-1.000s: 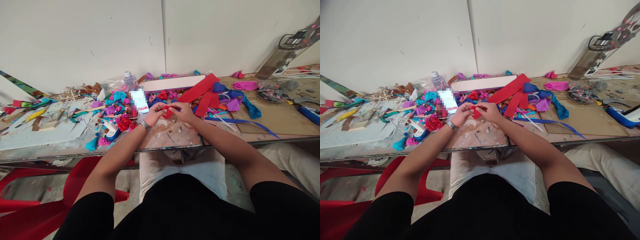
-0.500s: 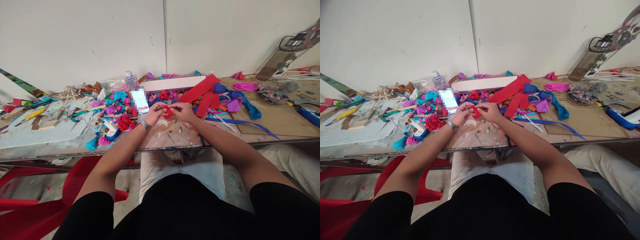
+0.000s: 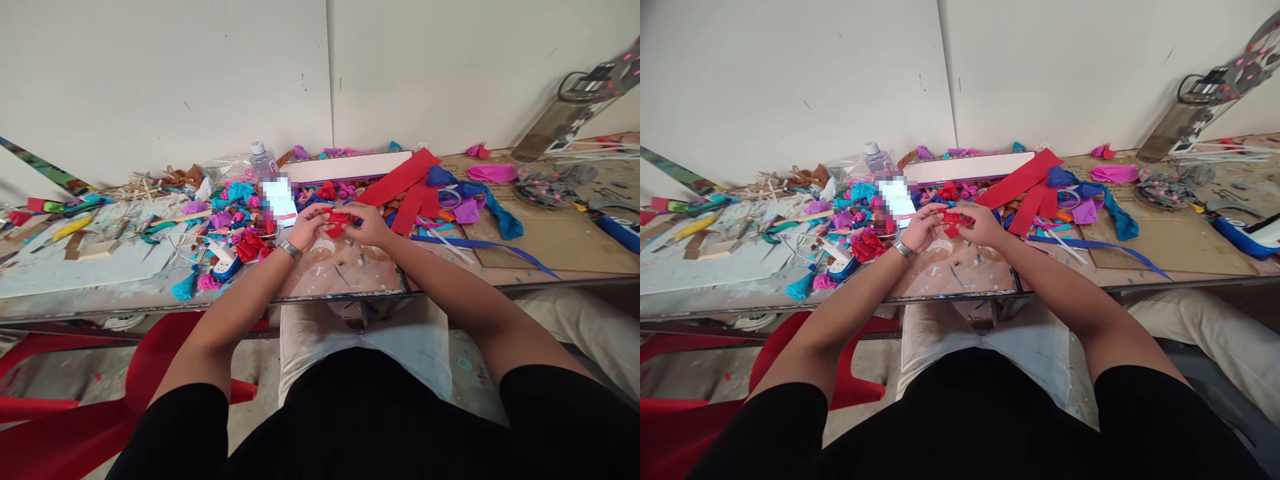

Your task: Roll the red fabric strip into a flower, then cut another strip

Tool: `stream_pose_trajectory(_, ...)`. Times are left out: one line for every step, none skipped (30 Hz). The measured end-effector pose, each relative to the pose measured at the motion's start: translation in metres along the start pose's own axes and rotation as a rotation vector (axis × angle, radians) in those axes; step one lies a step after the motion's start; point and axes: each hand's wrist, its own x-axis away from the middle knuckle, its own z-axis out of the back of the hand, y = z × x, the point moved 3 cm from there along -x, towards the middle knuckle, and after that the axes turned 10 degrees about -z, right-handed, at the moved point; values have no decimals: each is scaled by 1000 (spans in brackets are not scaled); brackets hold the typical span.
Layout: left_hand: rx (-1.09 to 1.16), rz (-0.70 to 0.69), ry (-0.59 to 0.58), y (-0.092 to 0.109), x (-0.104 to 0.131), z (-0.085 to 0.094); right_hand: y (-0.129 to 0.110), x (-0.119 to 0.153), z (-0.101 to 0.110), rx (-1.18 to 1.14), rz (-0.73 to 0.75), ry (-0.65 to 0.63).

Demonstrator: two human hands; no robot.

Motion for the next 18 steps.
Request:
stream_pose_trajectory(8, 4, 6, 0, 0, 0, -1, 0, 0, -9, 4, 1)
stream_pose_trajectory(11, 8, 6, 0, 0, 0, -2, 0, 1, -17, 5, 4)
stream_pose_trajectory(11, 10, 3, 0, 0, 0, -1, 0, 1, -22, 5, 5)
stream_pose_trajectory(7, 10, -5, 0, 0, 0, -1, 0, 1, -22, 6, 6)
stream_pose_trajectory(1, 7, -15, -1, 0, 0, 0, 0, 1, -18, 7, 8)
stream_pose_trajectory(-6, 3, -25, -1, 0, 0, 1, -1, 1, -13, 11, 10)
stream_pose_trajectory(-13, -2, -34, -1, 0, 0, 2, -1, 1, -10, 15, 11)
stream_pose_trajectory(-20, -7, -41, -2, -1, 1, 4, -1, 1, -7, 17, 12)
stream_pose_trajectory(-25, -10, -45, -2, -1, 1, 4, -1, 1, -4, 18, 12)
stream_pose_trajectory(-27, -11, -46, -2, 0, 1, 5, -2, 1, -3, 18, 12)
stream_pose_trajectory(-23, -8, -44, -2, 0, 1, 6, -2, 1, -4, 15, 10)
stream_pose_trajectory(-13, -3, -41, -2, 0, 1, 6, -2, 1, -6, 12, 9)
stream_pose_trajectory(1, 4, -36, -1, 0, 0, 7, -2, 1, -9, 7, 7)
stream_pose_trajectory(16, 11, -31, -1, 0, -1, 8, -2, 0, -15, 3, 8)
stream_pose_trajectory(28, 17, -27, 0, 1, -2, 8, -3, 0, -21, 3, 13)
stream_pose_trajectory(35, 20, -25, 1, 1, -3, 9, -3, 0, -27, 6, 21)
stream_pose_trajectory(36, 19, -23, 3, 2, -4, 9, -3, 0, -32, 9, 31)
stream_pose_trajectory(32, 16, -22, 4, 2, -6, 10, -3, 0, -36, 12, 43)
